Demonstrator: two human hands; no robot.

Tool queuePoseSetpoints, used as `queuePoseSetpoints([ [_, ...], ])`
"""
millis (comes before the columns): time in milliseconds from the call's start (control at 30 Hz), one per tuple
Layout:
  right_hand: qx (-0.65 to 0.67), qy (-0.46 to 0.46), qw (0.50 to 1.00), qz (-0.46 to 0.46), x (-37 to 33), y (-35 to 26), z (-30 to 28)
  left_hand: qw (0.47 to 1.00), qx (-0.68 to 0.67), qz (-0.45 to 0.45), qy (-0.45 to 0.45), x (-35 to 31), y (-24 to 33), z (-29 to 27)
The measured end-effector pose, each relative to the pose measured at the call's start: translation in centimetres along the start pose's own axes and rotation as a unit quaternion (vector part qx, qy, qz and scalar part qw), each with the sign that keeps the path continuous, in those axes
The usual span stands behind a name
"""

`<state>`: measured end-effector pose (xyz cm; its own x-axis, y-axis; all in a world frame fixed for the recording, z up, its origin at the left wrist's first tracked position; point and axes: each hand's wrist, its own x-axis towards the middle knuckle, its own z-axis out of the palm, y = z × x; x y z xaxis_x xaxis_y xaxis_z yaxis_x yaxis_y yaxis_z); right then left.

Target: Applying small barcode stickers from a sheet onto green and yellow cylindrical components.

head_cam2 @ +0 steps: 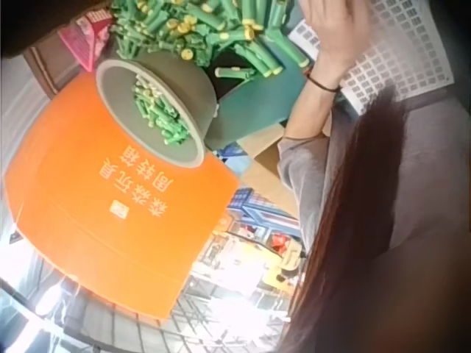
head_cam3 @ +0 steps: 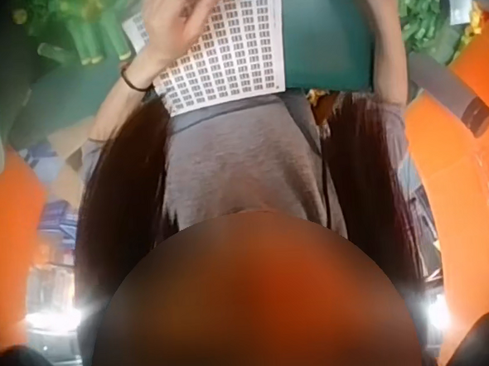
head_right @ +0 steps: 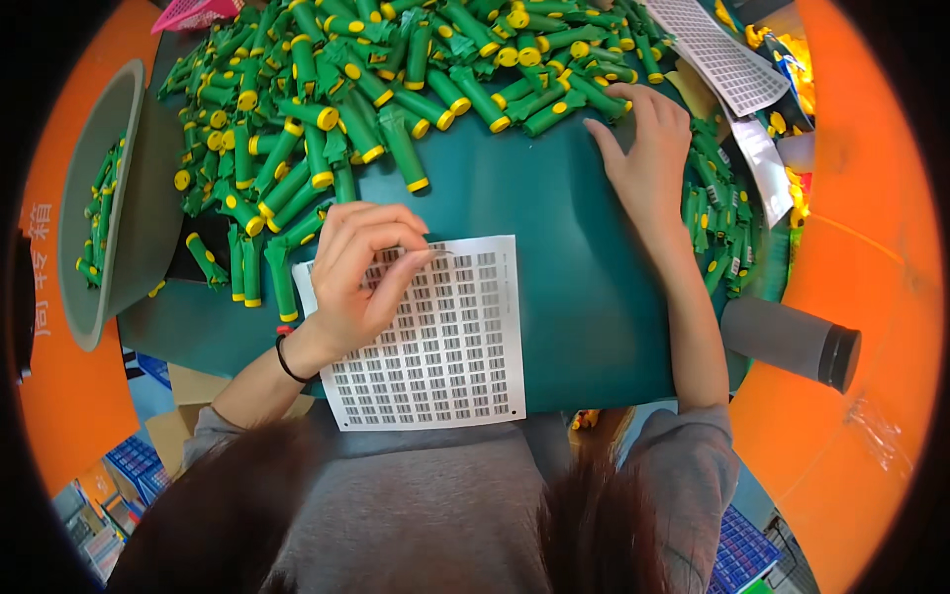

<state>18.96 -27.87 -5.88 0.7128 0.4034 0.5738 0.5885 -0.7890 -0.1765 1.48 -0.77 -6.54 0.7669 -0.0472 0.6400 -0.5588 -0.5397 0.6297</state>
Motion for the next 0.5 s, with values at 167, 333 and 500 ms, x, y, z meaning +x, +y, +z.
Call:
queuePoseSetpoints([
  [167, 0.098, -0.044, 0.989, 0.104, 0.6, 2.7, 1.2, 1.0, -0.019, 0.015, -0.003, 0.2, -0.1, -0.1],
  [333, -0.044, -0.136, 0.989, 0.021, 1.1, 1.4, -0.5, 0.999, -0.036, -0.005, 0.016, 0.2, 0.3, -0.2],
  [500, 0.12, -0.234, 0.949, 0.176, 2.9, 0.1, -1.7, 0.998, -0.046, -0.006, 0.033, -0.2, -0.2, -0.5],
])
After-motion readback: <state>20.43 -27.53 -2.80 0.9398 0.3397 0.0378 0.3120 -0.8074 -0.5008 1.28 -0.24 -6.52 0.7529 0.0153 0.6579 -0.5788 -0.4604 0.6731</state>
